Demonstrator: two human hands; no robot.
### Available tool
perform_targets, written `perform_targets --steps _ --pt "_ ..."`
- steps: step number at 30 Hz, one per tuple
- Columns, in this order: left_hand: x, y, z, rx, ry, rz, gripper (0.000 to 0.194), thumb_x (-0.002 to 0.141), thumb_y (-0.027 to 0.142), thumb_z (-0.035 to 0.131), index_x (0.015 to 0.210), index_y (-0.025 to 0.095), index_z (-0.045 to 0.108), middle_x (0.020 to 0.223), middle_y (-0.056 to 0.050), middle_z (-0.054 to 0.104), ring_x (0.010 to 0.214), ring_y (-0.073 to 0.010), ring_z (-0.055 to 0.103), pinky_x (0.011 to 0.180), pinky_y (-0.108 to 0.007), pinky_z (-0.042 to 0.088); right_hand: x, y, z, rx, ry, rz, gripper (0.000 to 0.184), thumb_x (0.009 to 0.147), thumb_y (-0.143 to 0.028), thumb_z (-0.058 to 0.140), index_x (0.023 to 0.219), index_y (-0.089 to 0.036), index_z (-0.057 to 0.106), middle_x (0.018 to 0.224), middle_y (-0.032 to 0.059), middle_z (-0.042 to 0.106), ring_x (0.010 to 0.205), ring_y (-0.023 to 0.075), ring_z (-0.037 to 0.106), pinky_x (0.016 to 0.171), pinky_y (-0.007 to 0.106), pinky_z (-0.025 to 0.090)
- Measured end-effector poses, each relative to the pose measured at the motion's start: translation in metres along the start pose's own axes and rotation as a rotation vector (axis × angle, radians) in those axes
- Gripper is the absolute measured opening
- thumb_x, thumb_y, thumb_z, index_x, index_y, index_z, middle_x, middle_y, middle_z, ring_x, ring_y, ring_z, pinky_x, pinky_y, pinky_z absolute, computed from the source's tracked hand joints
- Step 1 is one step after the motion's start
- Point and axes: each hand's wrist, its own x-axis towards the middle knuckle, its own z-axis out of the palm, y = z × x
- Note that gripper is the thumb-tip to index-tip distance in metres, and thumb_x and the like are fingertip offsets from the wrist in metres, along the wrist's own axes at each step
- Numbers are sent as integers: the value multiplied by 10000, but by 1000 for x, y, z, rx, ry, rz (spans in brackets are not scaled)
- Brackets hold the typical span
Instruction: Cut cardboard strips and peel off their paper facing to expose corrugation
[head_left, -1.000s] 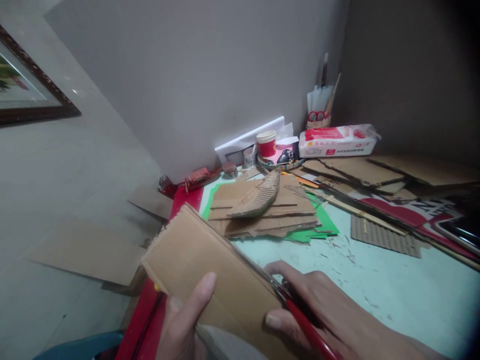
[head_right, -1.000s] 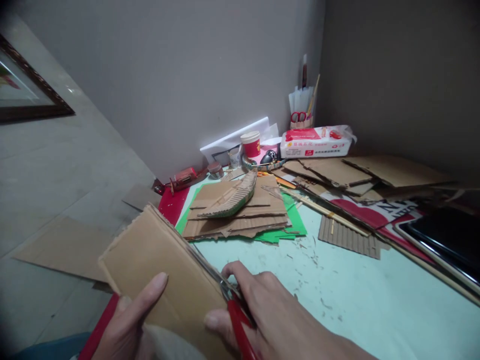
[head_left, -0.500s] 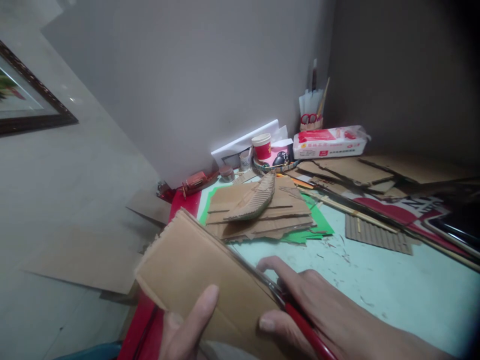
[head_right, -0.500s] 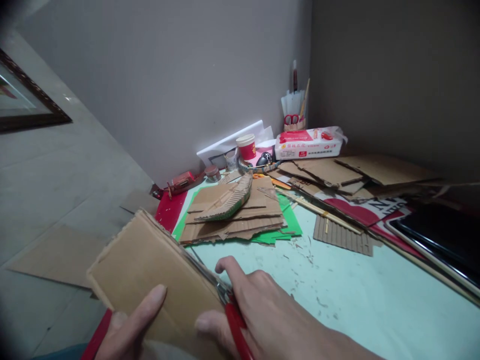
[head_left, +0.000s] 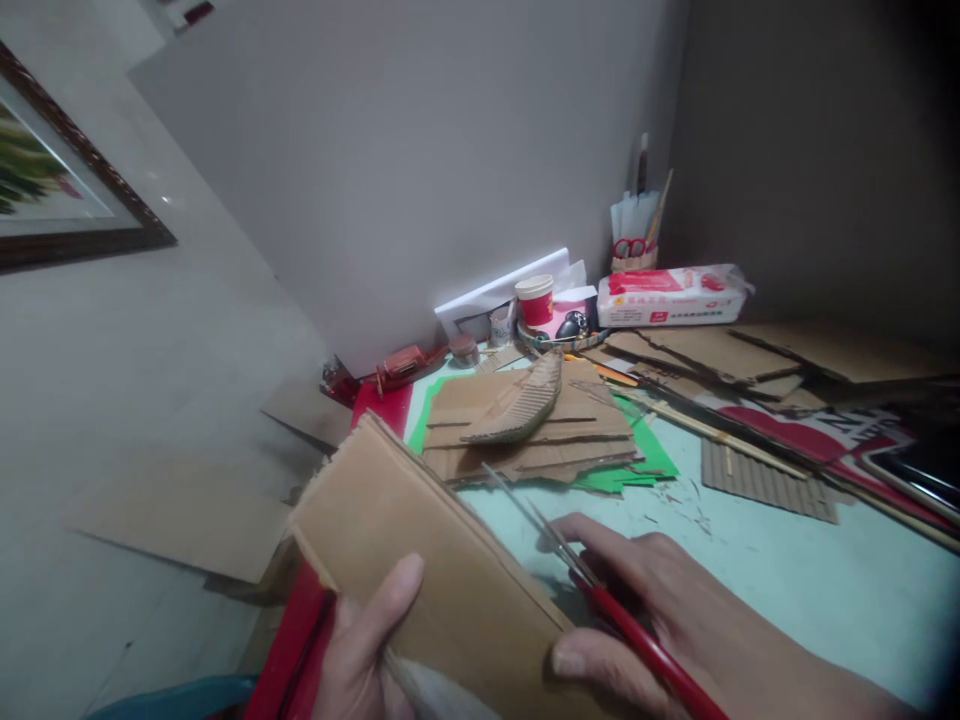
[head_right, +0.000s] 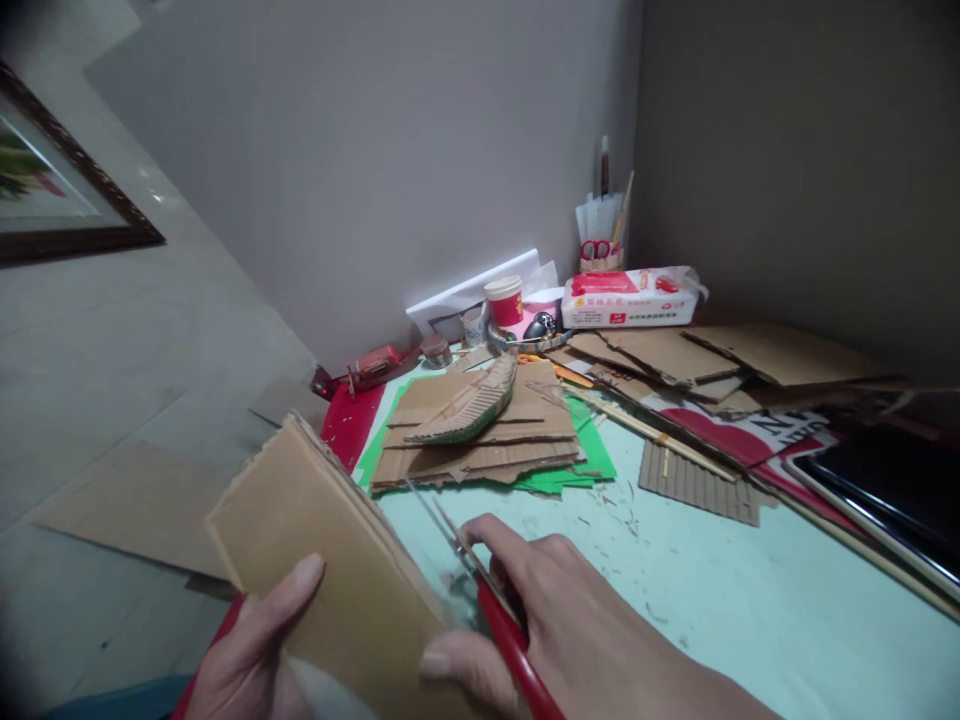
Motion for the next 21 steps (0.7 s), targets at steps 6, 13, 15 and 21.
perform_targets --steps 6,13,15,21 --pt "8 3 -10 -63 -48 -60 927 677 195 857 1508 247 449 1248 -80 753 1104 -349 712 950 -421 587 -3 6 -2 -21 65 -115 521 794 -652 672 1114 -245 621 896 61 735 748 265 686 559 283 514" --pt "8 0 -5 -14 -30 58 967 669 217 875 1522 289 423 1202 -57 776 1105 -322 715 1025 -416 540 -6 10 9 -95 7 -176 433 739 -343 799 1138 -241 667 1033 81 740 914 303 722 765 361 589" --pt "7 -4 -4 -7 -26 48 959 686 219 856 1530 300 407 1154 -57 793 1101 -329 717 1032 -446 532 -2 10 14 -199 -20 -167 419 655 -239 840 1045 -224 688 939 80 748 799 306 731 666 353 591" --pt "-1 -9 -3 -88 -47 -105 851 740 186 762 1505 370 437 1118 -40 806 1134 -344 700 1053 -483 501 -2 9 21 -307 113 -140 416 642 -278 857 1014 -214 680 883 96 739 674 312 727 538 352 558"
